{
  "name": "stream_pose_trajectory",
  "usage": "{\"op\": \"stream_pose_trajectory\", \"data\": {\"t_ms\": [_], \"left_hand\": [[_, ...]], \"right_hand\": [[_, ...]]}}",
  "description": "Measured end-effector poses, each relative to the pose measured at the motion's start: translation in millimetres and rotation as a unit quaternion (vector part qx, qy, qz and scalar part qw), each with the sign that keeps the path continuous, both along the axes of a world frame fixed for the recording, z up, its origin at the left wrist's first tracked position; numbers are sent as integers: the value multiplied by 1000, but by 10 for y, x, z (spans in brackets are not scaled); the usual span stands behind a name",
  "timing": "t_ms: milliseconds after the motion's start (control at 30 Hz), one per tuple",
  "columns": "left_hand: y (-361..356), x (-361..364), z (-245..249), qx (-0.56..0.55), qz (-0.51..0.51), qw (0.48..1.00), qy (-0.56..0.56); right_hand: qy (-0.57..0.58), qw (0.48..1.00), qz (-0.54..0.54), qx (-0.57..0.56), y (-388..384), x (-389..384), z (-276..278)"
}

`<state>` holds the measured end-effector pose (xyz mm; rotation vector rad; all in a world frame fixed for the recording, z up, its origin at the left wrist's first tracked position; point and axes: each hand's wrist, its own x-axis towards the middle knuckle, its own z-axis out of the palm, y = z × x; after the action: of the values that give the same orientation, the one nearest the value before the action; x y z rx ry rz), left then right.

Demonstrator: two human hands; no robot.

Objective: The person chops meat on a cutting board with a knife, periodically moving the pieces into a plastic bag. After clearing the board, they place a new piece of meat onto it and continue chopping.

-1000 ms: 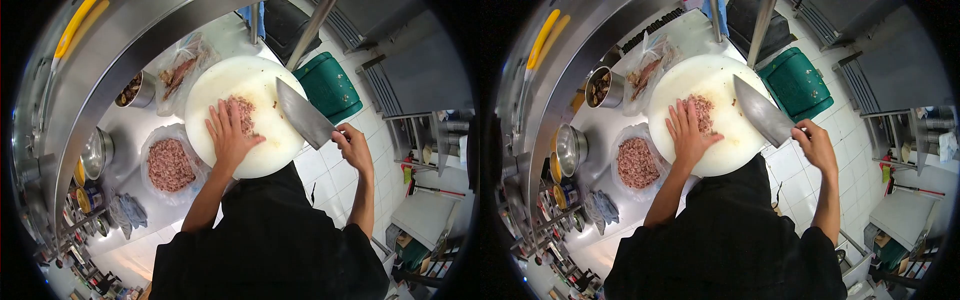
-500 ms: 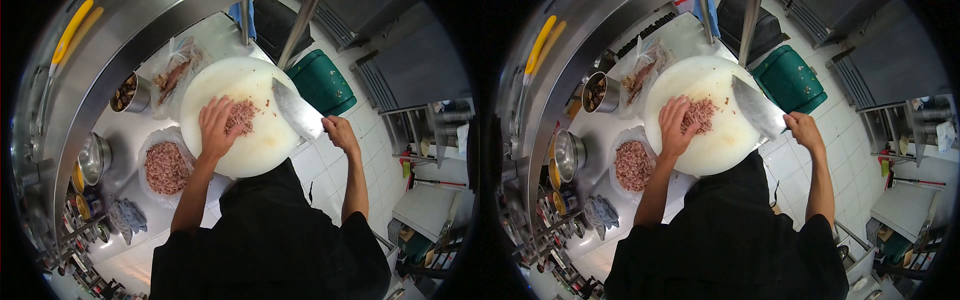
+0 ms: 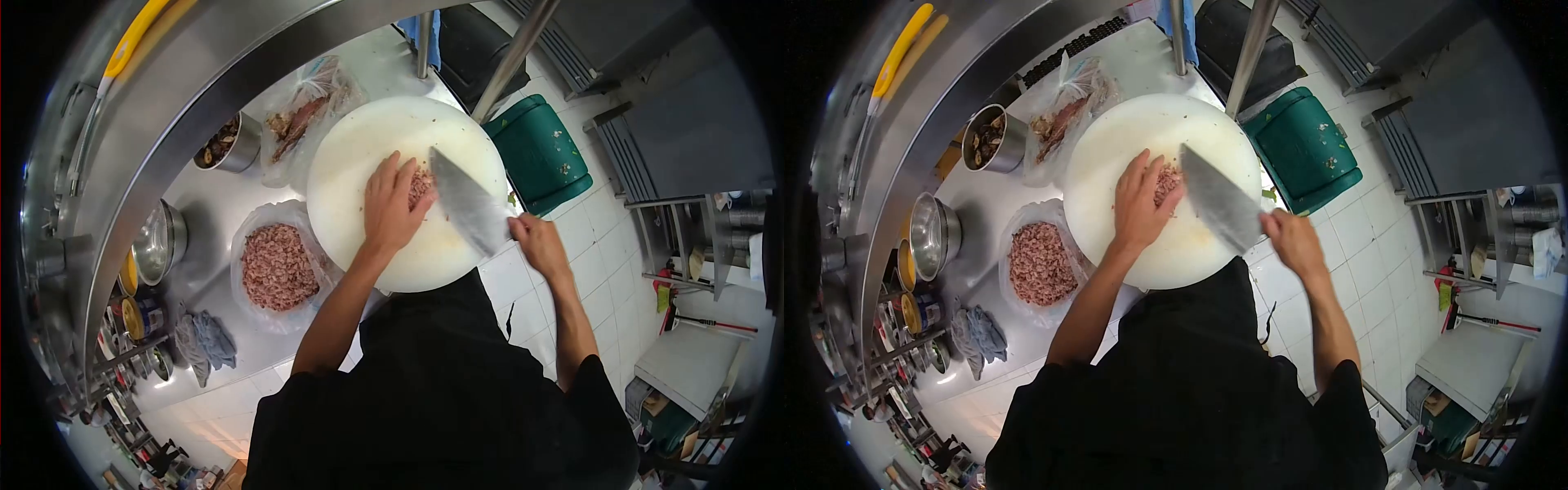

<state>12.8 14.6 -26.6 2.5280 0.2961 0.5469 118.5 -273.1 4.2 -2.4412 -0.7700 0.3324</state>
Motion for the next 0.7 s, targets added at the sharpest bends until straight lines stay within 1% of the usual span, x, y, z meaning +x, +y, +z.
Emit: {"op": "stream_pose_trajectory", "data": {"t_ms": [67,100,200,233,333,433,567,667,700], "left_hand": [[-293,3,70,-2,23,1000,-7],[-371,-17,95,10,25,1000,-14],[-511,-81,91,25,39,999,-14],[-527,-88,138,36,41,998,-31],[-478,-92,66,16,9,999,-43],[-409,-173,57,-11,21,996,-86],[-120,-477,220,-1,83,987,-139],[242,-895,214,77,193,969,-133],[357,-1047,229,79,232,962,-125]], "right_hand": [[-19,998,-8,-53,371,-366,164],[6,997,-13,-74,451,-456,252],[18,997,-35,-68,504,-587,322],[24,996,-34,-73,505,-605,319],[62,997,-15,-49,484,-625,288],[87,996,-7,-29,556,-647,285],[107,991,68,-31,955,-668,536],[79,978,191,-1,1426,-755,578],[78,969,234,-6,1621,-797,601]]}}
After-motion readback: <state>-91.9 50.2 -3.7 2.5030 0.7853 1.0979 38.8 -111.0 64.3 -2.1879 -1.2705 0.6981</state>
